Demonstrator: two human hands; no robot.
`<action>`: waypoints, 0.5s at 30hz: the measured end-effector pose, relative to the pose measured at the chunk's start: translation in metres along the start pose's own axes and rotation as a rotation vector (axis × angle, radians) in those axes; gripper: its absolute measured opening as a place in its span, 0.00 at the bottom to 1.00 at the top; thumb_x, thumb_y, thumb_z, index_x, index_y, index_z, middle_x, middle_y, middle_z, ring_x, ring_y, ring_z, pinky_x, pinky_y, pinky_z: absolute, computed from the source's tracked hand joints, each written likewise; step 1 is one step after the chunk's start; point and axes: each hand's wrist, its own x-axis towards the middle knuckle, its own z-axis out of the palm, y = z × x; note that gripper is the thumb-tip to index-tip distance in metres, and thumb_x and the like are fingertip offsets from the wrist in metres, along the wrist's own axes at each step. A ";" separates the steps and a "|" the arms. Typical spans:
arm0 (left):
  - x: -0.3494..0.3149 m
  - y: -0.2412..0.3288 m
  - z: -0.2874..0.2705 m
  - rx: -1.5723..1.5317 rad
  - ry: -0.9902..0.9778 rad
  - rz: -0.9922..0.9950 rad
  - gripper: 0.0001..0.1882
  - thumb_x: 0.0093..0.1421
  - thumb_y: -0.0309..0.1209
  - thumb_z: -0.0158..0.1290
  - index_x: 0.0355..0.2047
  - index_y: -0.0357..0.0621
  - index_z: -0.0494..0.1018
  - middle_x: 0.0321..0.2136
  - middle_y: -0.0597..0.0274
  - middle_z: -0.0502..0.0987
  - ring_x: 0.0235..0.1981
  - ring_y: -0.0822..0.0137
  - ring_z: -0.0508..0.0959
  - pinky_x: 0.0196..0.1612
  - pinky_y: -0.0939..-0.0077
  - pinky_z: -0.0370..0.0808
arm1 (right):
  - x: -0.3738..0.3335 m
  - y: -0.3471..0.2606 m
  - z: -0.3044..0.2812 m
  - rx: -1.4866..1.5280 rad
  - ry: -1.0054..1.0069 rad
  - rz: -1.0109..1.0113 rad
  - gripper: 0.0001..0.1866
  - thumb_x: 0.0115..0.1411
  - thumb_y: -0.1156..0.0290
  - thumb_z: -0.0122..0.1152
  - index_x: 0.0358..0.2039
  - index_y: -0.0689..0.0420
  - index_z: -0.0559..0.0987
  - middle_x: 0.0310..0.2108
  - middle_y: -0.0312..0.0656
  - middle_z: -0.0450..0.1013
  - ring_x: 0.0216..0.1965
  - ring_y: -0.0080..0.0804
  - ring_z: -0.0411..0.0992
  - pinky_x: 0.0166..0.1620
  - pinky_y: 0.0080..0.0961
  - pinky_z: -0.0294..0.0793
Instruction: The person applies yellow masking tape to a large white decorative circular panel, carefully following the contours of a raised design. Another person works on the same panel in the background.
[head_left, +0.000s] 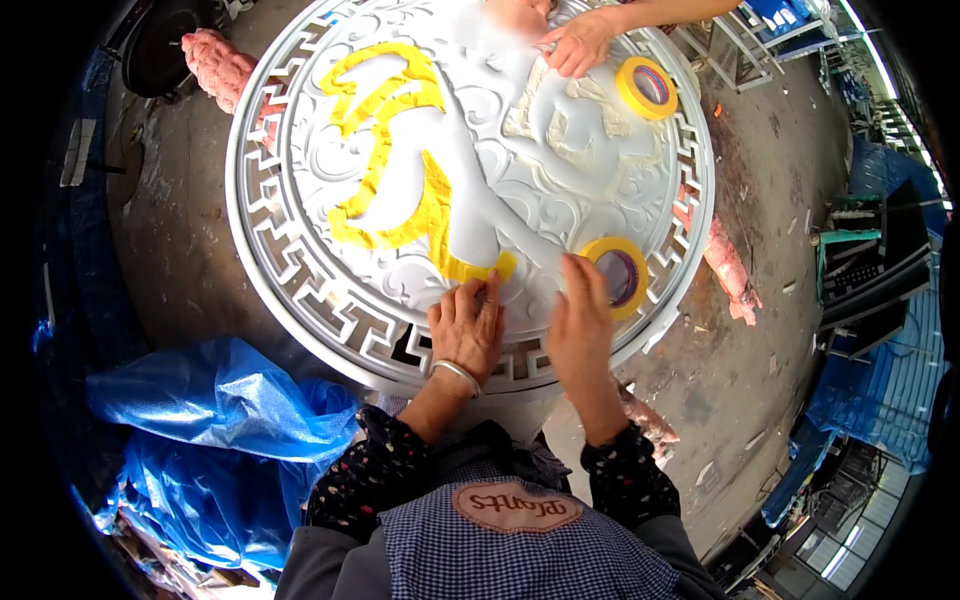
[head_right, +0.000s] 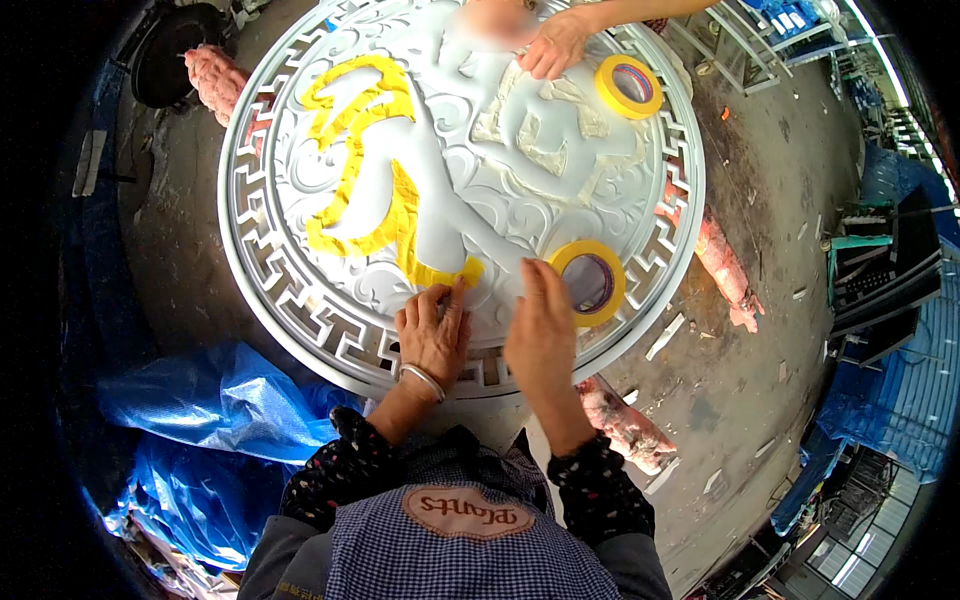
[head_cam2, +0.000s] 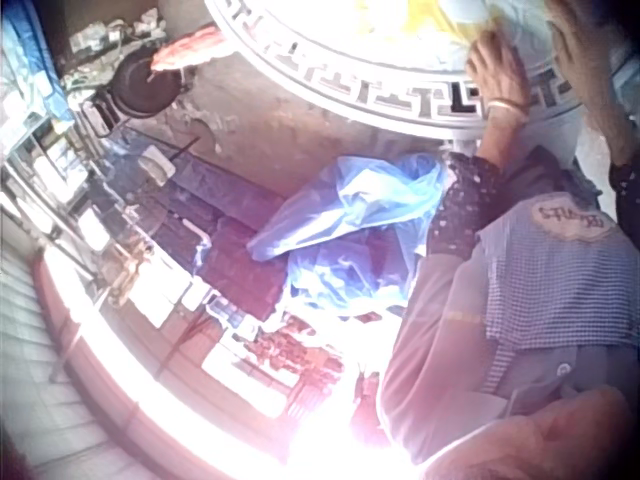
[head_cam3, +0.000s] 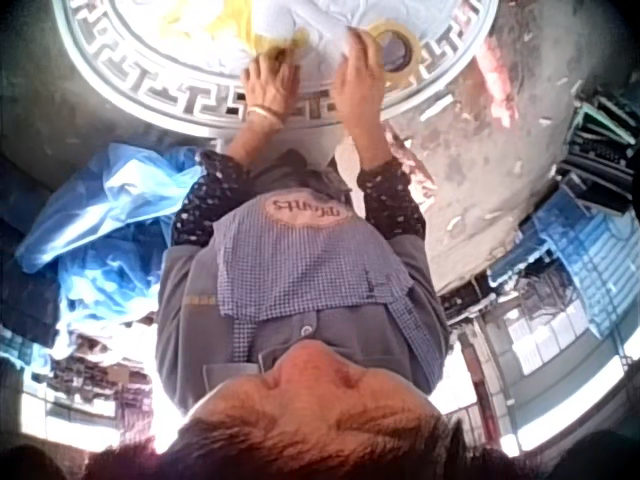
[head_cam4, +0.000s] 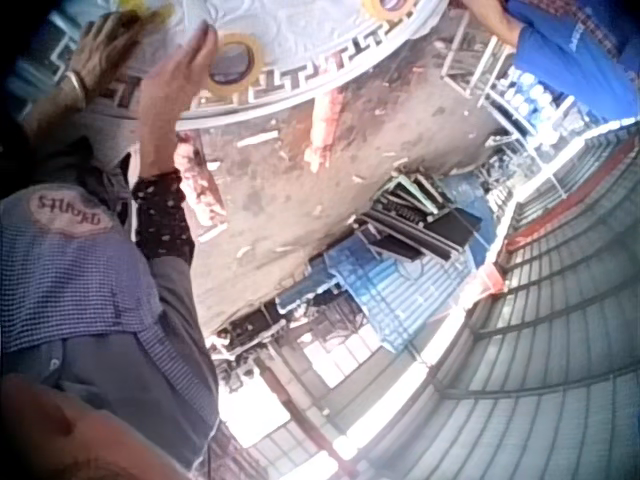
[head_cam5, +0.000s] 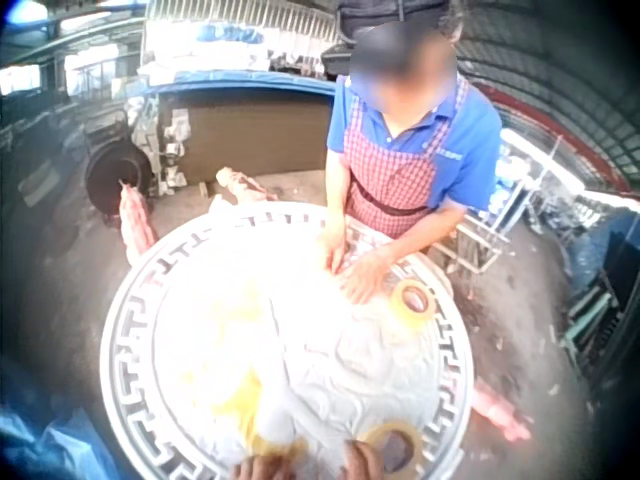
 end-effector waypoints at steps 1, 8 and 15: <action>0.000 0.000 -0.002 -0.016 -0.003 -0.005 0.36 0.61 0.33 0.61 0.70 0.52 0.67 0.54 0.59 0.72 0.54 0.55 0.73 0.53 0.56 0.68 | -0.005 0.011 -0.012 -0.071 0.030 0.016 0.32 0.58 0.77 0.65 0.64 0.63 0.71 0.60 0.49 0.67 0.60 0.52 0.68 0.64 0.44 0.67; 0.007 0.008 -0.010 -0.037 -0.015 0.003 0.36 0.61 0.32 0.60 0.70 0.52 0.67 0.53 0.57 0.72 0.52 0.52 0.73 0.53 0.56 0.68 | -0.024 0.064 -0.029 -0.278 -0.053 -0.041 0.21 0.58 0.68 0.70 0.50 0.59 0.77 0.52 0.48 0.72 0.54 0.53 0.71 0.64 0.51 0.63; 0.011 0.007 -0.034 -0.235 0.074 0.039 0.29 0.60 0.26 0.62 0.63 0.43 0.72 0.49 0.51 0.74 0.48 0.49 0.76 0.51 0.55 0.73 | -0.028 0.038 -0.061 -0.007 -0.064 -0.076 0.16 0.59 0.66 0.69 0.42 0.60 0.76 0.36 0.48 0.75 0.41 0.52 0.75 0.55 0.48 0.69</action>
